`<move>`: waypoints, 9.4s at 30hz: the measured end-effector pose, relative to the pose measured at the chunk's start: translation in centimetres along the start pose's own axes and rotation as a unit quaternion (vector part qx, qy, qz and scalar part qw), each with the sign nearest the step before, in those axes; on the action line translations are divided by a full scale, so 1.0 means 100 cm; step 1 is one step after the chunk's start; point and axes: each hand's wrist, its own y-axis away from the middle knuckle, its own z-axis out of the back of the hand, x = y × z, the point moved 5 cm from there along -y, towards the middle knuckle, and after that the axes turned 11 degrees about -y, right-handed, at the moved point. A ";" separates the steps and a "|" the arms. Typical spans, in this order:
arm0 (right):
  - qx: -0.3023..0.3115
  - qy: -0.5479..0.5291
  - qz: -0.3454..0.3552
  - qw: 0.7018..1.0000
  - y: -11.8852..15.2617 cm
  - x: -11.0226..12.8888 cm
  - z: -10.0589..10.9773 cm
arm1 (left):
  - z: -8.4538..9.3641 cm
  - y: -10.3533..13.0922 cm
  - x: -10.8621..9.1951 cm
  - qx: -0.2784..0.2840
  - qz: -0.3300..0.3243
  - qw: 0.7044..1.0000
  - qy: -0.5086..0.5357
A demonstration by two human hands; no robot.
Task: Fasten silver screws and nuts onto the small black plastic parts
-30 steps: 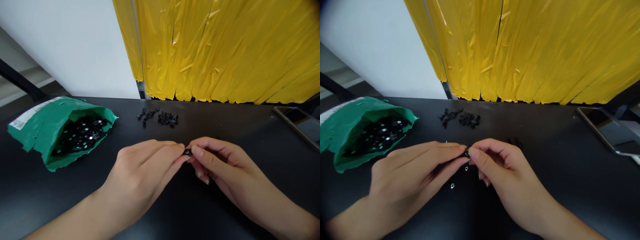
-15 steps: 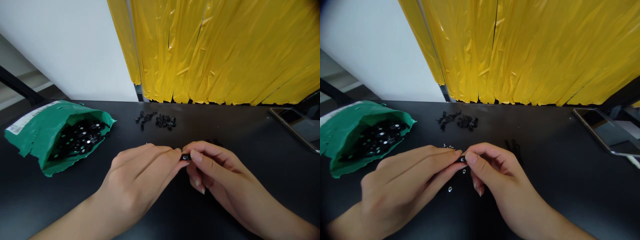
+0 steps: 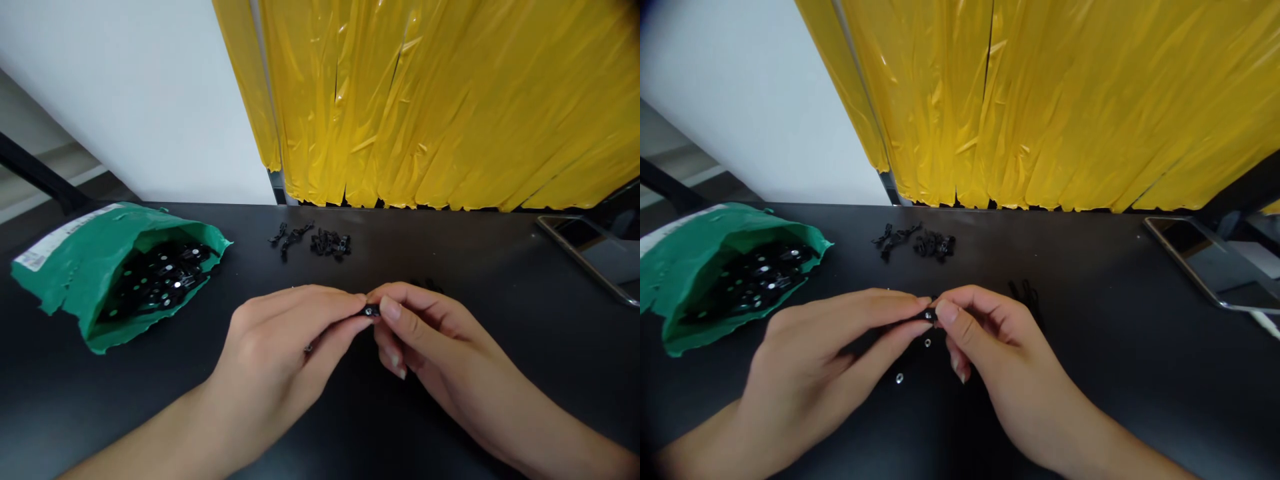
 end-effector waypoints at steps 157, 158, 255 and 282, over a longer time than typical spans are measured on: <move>-0.012 0.428 0.192 0.883 -0.015 0.033 0.014 | -0.022 -0.001 0.053 0.110 0.358 0.901 0.217; -0.016 0.380 0.170 0.909 -0.015 0.034 0.017 | -0.022 0.000 0.052 0.114 0.357 0.901 0.217; -0.068 0.421 0.311 0.849 0.001 0.032 0.007 | -0.056 0.010 0.026 0.119 0.482 0.713 0.496; -0.115 0.353 0.275 0.887 -0.001 0.030 0.009 | -0.049 0.008 0.020 0.088 0.471 0.765 0.430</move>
